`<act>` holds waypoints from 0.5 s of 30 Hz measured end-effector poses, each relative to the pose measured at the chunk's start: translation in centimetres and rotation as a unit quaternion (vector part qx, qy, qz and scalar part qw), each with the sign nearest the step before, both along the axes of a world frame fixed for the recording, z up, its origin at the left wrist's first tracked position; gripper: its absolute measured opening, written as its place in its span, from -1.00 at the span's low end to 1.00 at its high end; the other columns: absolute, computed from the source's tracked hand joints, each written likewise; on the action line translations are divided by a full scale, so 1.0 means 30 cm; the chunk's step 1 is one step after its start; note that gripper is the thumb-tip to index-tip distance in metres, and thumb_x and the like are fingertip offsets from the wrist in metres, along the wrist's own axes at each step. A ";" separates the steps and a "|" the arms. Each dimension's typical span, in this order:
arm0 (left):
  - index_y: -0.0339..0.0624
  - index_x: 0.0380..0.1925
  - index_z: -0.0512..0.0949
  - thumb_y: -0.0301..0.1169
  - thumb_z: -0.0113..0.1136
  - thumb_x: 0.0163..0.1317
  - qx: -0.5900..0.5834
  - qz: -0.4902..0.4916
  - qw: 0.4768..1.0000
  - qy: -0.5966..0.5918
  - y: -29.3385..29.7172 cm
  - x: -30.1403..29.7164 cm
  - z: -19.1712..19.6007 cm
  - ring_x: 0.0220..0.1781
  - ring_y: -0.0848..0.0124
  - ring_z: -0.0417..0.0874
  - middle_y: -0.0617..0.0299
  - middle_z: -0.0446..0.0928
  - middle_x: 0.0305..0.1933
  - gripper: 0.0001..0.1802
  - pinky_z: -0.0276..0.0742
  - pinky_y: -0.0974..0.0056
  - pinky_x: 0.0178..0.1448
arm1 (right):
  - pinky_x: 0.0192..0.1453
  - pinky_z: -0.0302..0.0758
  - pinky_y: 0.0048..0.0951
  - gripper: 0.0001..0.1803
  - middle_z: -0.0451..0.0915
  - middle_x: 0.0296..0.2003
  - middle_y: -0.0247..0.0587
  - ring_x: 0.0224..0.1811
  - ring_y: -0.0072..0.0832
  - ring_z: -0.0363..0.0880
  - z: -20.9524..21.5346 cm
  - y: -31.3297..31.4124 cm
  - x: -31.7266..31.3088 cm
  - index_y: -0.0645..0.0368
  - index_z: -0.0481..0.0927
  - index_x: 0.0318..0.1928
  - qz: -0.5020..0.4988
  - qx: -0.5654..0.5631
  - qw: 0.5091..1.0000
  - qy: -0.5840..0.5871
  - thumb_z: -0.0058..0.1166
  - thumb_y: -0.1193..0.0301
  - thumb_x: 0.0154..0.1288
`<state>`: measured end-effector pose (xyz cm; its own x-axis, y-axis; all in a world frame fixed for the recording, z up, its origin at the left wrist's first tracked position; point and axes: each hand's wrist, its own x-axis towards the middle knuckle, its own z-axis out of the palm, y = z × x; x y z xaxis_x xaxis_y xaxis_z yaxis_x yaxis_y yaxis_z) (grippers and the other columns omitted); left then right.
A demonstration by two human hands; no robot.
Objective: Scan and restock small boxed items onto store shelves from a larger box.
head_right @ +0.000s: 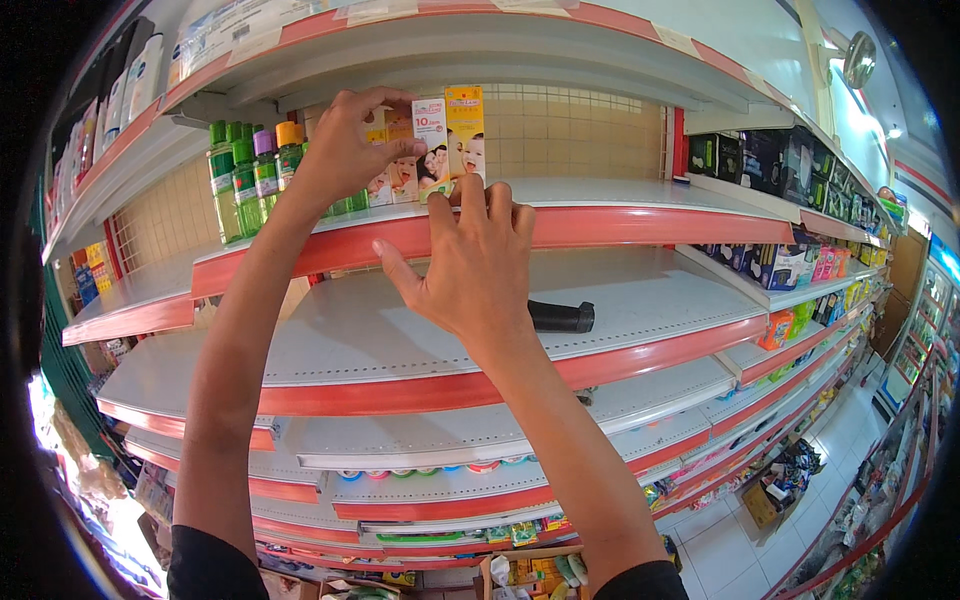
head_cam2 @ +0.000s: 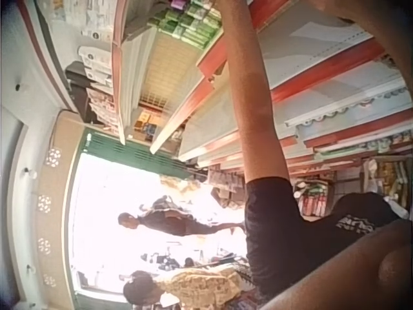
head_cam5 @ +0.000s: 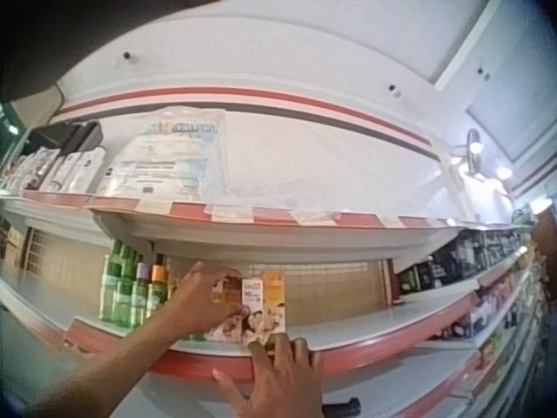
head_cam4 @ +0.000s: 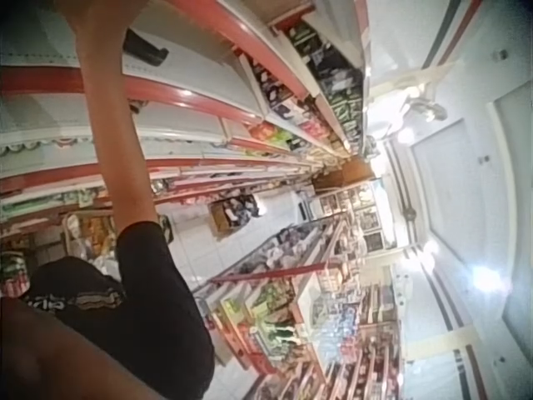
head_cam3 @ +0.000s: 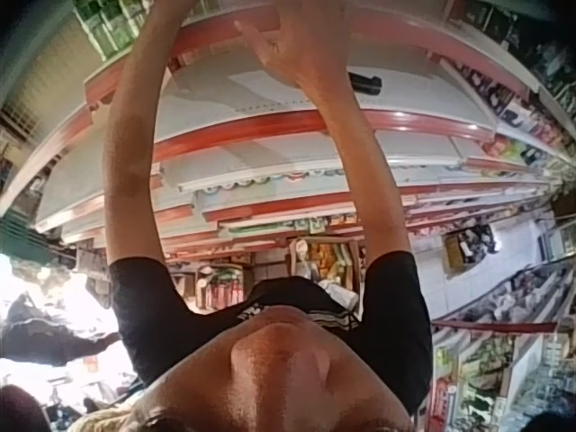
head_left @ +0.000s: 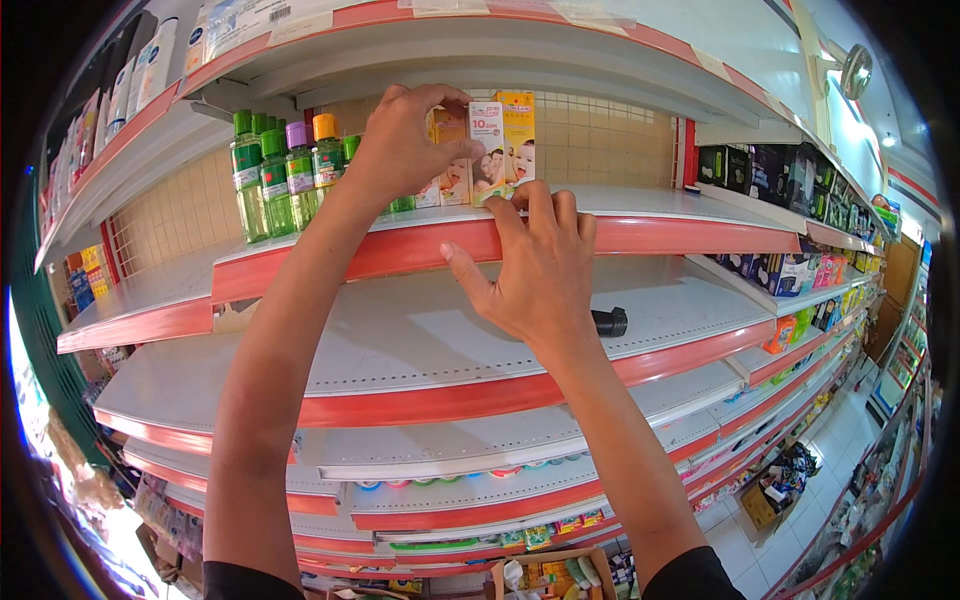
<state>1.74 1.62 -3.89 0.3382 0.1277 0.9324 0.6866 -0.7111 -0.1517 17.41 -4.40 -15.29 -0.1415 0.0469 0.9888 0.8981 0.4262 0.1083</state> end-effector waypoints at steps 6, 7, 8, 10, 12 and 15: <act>-0.05 -0.10 0.63 -0.13 0.51 -0.19 0.040 0.061 0.997 0.013 -0.011 0.003 -0.004 0.12 0.15 0.38 0.29 0.54 0.06 -0.42 0.37 -0.04 0.16 | -0.12 0.22 -0.17 -0.30 0.46 -0.14 -0.05 -0.15 -0.21 0.32 0.030 -0.037 -0.014 0.34 0.68 -0.31 -0.034 -0.062 0.997 0.005 0.11 -0.19 0.12; -0.03 -0.09 0.63 -0.12 0.50 -0.19 0.031 0.079 0.996 0.014 -0.011 0.009 -0.007 0.15 0.16 0.36 0.31 0.51 0.10 -0.41 0.35 -0.07 0.15 | -0.12 0.22 -0.17 -0.30 0.46 -0.14 -0.05 -0.15 -0.21 0.32 0.029 -0.037 -0.013 0.34 0.68 -0.31 -0.036 -0.063 0.997 0.004 0.11 -0.19 0.12; -0.03 -0.09 0.63 -0.12 0.50 -0.19 0.030 0.077 0.996 0.014 -0.009 0.016 -0.011 0.15 0.16 0.36 0.31 0.51 0.10 -0.41 0.35 -0.07 0.15 | -0.11 0.22 -0.16 -0.29 0.47 -0.16 -0.05 -0.14 -0.21 0.32 0.027 -0.036 -0.012 0.34 0.69 -0.32 -0.038 -0.066 0.997 0.009 0.11 -0.21 0.12; -0.02 -0.07 0.62 -0.13 0.46 -0.20 0.012 0.107 0.994 0.031 -0.006 0.023 -0.017 0.16 0.16 0.35 0.33 0.50 0.11 -0.41 0.30 -0.06 0.13 | -0.10 0.22 -0.16 -0.28 0.48 -0.18 -0.05 -0.14 -0.21 0.33 0.024 -0.023 -0.015 0.33 0.70 -0.34 -0.038 -0.070 0.997 0.014 0.10 -0.22 0.12; -0.03 -0.06 0.62 -0.14 0.44 -0.20 0.023 0.115 0.992 0.035 -0.015 0.022 -0.008 0.17 0.16 0.35 0.33 0.50 0.12 -0.41 0.29 -0.05 0.13 | -0.08 0.21 -0.15 -0.29 0.50 -0.18 -0.05 -0.12 -0.21 0.33 0.039 -0.025 -0.022 0.30 0.71 -0.36 -0.044 -0.063 0.997 0.012 0.10 -0.22 0.13; -0.03 -0.06 0.62 -0.15 0.42 -0.20 0.042 0.129 0.989 0.050 -0.033 0.020 0.018 0.19 0.16 0.34 0.33 0.48 0.13 -0.41 0.27 -0.05 0.14 | -0.04 0.21 -0.11 -0.30 0.52 -0.12 -0.06 -0.06 -0.20 0.35 0.081 -0.059 -0.028 0.28 0.72 -0.34 -0.043 -0.126 0.991 0.009 0.09 -0.22 0.15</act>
